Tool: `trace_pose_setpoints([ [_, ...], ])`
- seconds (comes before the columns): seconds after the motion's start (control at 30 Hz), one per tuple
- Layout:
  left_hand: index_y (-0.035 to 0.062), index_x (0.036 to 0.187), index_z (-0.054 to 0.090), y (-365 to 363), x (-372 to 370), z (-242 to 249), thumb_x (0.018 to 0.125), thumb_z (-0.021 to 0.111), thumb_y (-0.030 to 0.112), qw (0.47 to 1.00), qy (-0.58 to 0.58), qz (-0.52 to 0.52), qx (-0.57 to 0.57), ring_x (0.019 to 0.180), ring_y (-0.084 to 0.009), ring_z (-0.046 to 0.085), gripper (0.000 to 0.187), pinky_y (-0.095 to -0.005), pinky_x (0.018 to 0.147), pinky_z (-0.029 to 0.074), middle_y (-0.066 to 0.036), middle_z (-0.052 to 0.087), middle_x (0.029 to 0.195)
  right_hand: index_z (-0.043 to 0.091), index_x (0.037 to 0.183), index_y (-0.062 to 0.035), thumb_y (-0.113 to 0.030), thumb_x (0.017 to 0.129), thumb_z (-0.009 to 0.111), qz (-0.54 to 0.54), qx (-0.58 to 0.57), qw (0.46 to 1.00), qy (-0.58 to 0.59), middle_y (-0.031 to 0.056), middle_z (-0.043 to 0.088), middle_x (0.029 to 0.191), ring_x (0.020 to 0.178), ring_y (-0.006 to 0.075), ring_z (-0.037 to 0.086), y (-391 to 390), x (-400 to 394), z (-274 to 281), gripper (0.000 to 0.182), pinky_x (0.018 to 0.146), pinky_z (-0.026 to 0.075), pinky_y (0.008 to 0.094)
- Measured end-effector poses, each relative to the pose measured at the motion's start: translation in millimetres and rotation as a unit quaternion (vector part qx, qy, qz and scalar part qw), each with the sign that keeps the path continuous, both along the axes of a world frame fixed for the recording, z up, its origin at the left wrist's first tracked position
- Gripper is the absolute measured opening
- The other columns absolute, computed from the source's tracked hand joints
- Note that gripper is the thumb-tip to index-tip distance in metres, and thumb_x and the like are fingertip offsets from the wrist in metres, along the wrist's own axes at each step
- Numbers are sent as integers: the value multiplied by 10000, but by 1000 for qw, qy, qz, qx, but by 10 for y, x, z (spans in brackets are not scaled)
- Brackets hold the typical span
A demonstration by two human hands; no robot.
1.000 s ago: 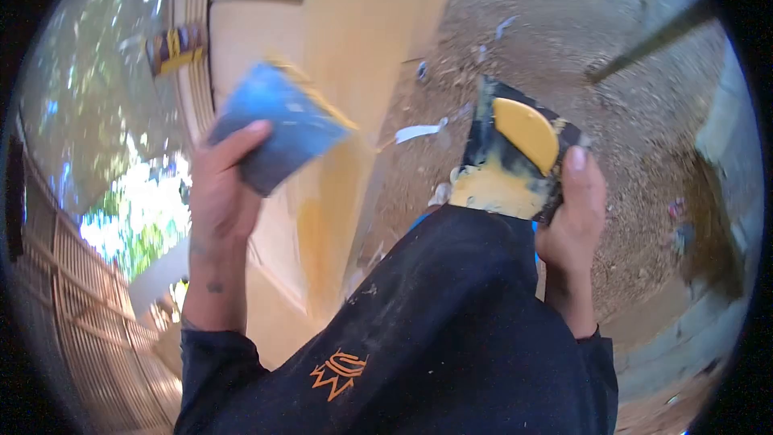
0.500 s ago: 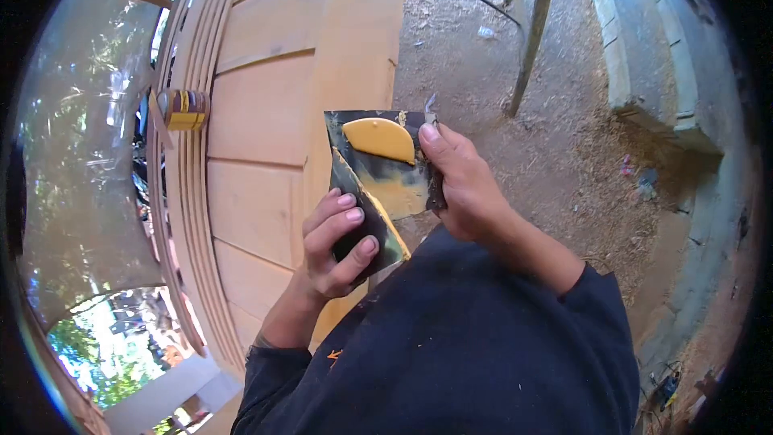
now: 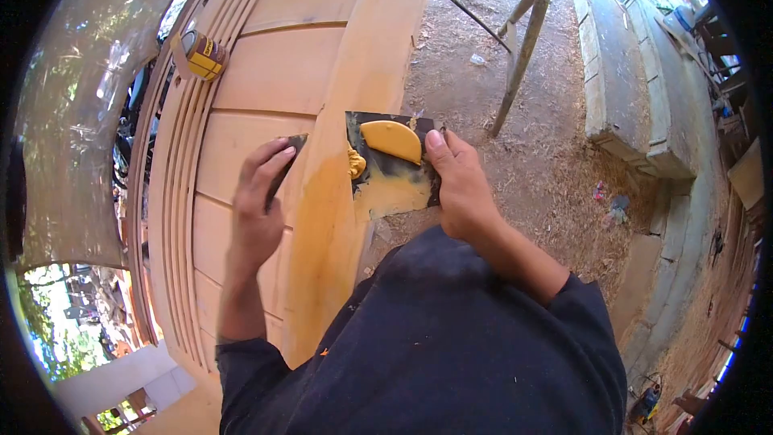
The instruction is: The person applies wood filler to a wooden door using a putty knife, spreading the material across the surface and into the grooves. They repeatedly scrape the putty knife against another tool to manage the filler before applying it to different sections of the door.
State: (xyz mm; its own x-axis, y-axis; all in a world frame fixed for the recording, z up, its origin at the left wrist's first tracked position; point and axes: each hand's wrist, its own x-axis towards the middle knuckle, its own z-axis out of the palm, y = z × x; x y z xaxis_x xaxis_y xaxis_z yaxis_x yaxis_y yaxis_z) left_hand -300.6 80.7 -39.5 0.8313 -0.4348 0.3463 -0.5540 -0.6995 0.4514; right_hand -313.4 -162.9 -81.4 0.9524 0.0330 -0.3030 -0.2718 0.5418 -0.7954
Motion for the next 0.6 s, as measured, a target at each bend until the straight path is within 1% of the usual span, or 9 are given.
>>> trace_pose_setpoints([
  [0.03,19,1091,549,-61,-4,273,684,471,-116,999,32,-29,-30,1055,-336,500,435,-387,889,431,-138,537,1099,537,1000,10,-275,956,400,0,-35,999,-3,42,591,902,771,83,531,4,2,-8,318,708,448,237],
  [0.1,23,1076,563,-191,10,585,664,463,-137,994,81,-57,53,1023,-323,525,453,-379,870,440,-139,564,1070,542,982,13,-268,960,394,9,-49,998,-31,29,584,887,776,68,506,43,-6,33,318,710,432,229],
  [0.13,25,1068,570,-243,28,651,654,458,-147,987,105,-71,95,1008,-317,538,463,-374,860,444,-139,577,1056,544,973,15,-264,962,391,13,-55,997,-45,23,580,879,778,60,493,67,-8,43,319,711,424,224],
  [0.23,45,1068,582,-359,146,654,682,460,-109,979,99,-73,160,973,-314,547,433,-375,826,451,-127,588,1041,546,965,19,-267,962,391,5,-59,997,-46,14,578,859,783,56,485,86,34,2,325,703,422,222],
  [0.33,51,1042,598,-425,230,610,696,468,-81,960,139,-115,216,938,-307,560,392,-376,819,453,-129,592,1026,548,961,20,-259,963,391,-2,-81,996,-48,11,578,848,778,53,481,98,100,-108,320,696,420,220],
  [0.43,46,1033,607,-430,443,555,667,434,-121,907,275,-163,275,941,-307,562,439,-372,839,443,-132,605,998,548,957,21,-256,964,386,1,-95,995,-18,9,573,828,766,55,477,107,231,-407,321,692,419,225],
  [0.53,46,1051,608,-121,886,287,652,432,-112,878,388,-242,142,961,-313,557,465,-362,848,440,-149,609,1003,549,958,19,-258,964,382,-48,-97,994,8,8,562,817,754,63,476,41,436,-531,322,689,419,232],
  [0.6,53,1076,602,31,1259,169,619,372,-153,914,343,-184,113,1009,-309,546,552,-347,891,422,-153,602,1045,550,973,17,-261,963,382,-56,-91,994,26,13,563,834,755,68,478,-113,510,-619,325,693,418,234],
])
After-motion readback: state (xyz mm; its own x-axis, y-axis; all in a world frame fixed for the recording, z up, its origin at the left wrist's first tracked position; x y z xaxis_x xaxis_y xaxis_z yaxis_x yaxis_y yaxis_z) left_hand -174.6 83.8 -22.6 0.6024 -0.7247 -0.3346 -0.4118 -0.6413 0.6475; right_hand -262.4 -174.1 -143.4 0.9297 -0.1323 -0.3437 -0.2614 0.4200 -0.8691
